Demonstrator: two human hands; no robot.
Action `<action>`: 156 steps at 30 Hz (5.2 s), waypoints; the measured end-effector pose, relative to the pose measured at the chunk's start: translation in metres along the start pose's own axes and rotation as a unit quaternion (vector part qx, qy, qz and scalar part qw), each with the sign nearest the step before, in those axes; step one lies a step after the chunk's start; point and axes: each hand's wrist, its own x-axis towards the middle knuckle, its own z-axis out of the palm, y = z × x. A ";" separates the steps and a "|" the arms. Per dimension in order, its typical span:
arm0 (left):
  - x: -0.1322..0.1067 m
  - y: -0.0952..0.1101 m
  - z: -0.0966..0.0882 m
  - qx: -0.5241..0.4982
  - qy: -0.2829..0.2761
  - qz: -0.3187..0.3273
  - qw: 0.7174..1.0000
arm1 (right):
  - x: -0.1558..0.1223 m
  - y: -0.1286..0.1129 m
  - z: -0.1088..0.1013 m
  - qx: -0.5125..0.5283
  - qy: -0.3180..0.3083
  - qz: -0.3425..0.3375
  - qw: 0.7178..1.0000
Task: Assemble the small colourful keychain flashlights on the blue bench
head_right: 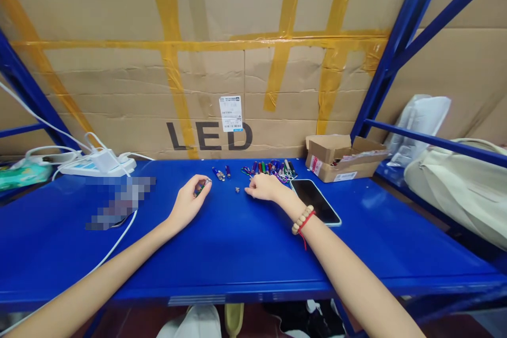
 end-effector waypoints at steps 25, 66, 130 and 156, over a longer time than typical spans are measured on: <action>0.000 0.005 0.000 -0.111 -0.108 0.050 0.987 | -0.005 -0.044 0.016 0.278 0.270 -0.154 0.909; -0.016 0.001 -0.003 -0.006 -0.249 0.221 0.943 | -0.026 -0.048 0.020 0.140 0.043 -0.245 0.958; 0.014 -0.015 -0.004 -0.234 0.001 -0.117 0.965 | -0.020 0.050 -0.026 0.040 0.445 0.127 0.886; 0.006 0.001 -0.002 -0.195 -0.116 -0.015 0.974 | -0.002 -0.026 0.021 0.392 0.238 -0.065 0.886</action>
